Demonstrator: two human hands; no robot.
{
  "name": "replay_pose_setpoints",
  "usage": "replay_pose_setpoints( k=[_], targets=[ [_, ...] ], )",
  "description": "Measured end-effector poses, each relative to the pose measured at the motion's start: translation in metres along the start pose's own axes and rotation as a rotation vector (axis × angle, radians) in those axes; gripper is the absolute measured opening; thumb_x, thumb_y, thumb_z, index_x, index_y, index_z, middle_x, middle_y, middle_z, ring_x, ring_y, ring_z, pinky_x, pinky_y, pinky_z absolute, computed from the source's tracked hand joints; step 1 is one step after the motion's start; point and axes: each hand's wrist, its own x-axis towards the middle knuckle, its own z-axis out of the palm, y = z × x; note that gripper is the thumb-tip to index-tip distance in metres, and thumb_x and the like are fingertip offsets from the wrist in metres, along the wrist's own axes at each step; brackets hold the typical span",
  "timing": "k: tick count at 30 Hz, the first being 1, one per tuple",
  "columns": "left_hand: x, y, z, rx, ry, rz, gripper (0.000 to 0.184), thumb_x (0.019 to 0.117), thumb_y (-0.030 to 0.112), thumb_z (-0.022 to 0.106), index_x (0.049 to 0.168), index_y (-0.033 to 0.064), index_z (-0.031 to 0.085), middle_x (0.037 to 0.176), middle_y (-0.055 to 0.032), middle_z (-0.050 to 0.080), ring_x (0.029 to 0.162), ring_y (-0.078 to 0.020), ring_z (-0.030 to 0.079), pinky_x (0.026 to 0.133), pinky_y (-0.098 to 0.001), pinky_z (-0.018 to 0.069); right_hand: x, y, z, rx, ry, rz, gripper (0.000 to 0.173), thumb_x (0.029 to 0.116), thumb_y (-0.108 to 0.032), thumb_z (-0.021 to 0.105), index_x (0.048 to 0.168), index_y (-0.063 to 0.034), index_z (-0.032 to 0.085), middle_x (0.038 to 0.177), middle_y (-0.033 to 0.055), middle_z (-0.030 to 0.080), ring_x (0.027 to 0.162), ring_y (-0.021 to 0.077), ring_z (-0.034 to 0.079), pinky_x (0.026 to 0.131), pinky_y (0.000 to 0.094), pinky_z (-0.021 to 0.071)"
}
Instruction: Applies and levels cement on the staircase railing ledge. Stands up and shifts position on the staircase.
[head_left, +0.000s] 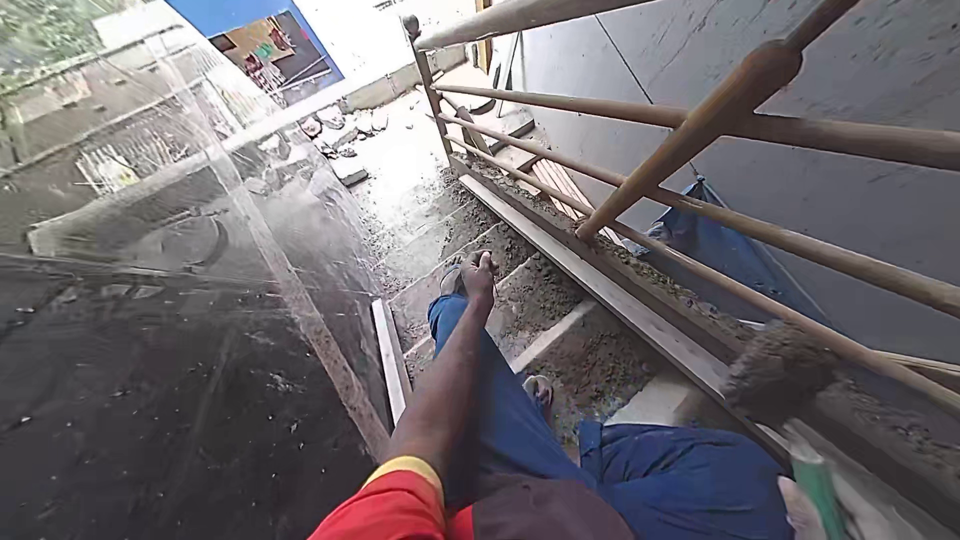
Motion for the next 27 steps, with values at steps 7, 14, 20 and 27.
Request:
replay_pose_setpoints(
  k=[7,14,20,27],
  targets=[
    [0.127,-0.011,-0.008,-0.211,0.256,-0.019,0.017,0.1068,0.008,0.05,0.107,-0.0039,0.063,0.071,-0.0078,0.061,0.059,-0.0149,0.06,0.061,-0.0306,0.0553,0.11,-0.064,0.315,-0.033,-0.19,-0.123,0.045,0.096,-0.031,0.067,0.128,0.0008,0.068,0.114,0.021,0.073,0.103,0.0351,0.072,0.092,0.0576,0.0561],
    [0.234,0.032,-0.033,-0.089,0.251,0.024,0.018,0.1057,0.01,0.051,0.108,0.0007,0.066,0.073,-0.0056,0.063,0.061,-0.0136,0.061,0.062,-0.0313,0.0557,0.166,-0.175,0.46,-0.202,-0.486,-0.066,0.042,0.1003,-0.035,0.065,0.136,-0.0129,0.066,0.115,0.0135,0.074,0.099,0.0341,0.073,0.086,0.062,0.0559],
    [0.238,0.03,-0.086,-0.022,0.265,-0.232,0.021,0.1068,0.013,0.051,0.105,-0.0037,0.064,0.073,-0.0077,0.063,0.061,-0.0147,0.062,0.063,-0.0327,0.0569,0.197,-0.276,0.478,-0.346,-0.611,0.013,0.041,0.1013,-0.036,0.063,0.137,-0.0168,0.064,0.114,0.0138,0.074,0.102,0.0352,0.072,0.09,0.0619,0.0544],
    [0.233,0.14,-0.204,-0.05,0.4,-0.279,0.02,0.1073,0.012,0.051,0.113,-0.0038,0.062,0.07,-0.0084,0.064,0.052,-0.0139,0.061,0.049,-0.0295,0.0546,0.251,-0.374,0.428,-0.455,-0.651,-0.106,0.04,0.1009,-0.034,0.063,0.138,-0.0185,0.065,0.119,0.0138,0.073,0.105,0.0372,0.072,0.088,0.0642,0.0548]
  ],
)
